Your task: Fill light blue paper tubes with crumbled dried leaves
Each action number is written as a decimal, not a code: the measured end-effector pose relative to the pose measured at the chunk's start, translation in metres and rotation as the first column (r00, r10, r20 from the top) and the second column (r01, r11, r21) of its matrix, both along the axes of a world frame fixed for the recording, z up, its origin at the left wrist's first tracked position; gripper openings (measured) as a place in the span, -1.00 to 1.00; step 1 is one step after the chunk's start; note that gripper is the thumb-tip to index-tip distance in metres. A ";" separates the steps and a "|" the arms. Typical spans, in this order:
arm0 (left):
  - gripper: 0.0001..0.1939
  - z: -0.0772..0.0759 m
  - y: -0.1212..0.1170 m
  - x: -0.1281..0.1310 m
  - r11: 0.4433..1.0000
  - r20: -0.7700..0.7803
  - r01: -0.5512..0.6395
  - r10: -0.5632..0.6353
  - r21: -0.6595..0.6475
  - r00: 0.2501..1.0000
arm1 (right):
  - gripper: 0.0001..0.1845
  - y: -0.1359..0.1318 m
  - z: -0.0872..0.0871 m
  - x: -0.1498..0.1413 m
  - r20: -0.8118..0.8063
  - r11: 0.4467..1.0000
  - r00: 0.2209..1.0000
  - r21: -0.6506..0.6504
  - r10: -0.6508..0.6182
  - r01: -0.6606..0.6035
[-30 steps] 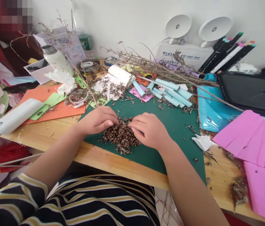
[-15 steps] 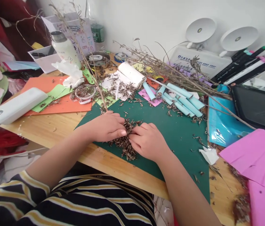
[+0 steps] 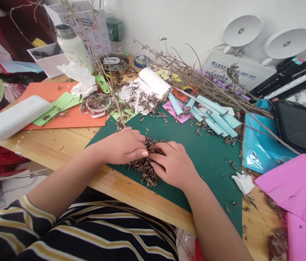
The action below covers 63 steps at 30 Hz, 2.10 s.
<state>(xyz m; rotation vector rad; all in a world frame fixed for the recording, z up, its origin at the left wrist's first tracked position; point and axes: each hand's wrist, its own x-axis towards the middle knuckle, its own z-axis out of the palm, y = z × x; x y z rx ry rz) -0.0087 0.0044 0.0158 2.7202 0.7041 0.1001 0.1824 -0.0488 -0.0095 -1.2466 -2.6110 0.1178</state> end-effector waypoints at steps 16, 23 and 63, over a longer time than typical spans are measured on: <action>-0.64 0.004 0.000 -0.003 0.995 0.142 -0.029 0.016 0.092 0.990 | -0.84 0.002 0.004 0.014 -0.128 0.994 0.992 0.106 0.004 0.010; -0.70 0.002 0.002 -0.006 0.988 0.234 -0.074 0.040 0.139 0.972 | -0.81 0.004 0.004 0.022 -0.243 0.996 0.970 0.085 0.016 0.005; -0.75 -0.015 0.022 -0.017 0.869 0.938 -0.457 0.299 -0.191 0.176 | -0.64 0.025 0.099 0.072 0.094 0.399 0.402 -0.053 -0.911 0.915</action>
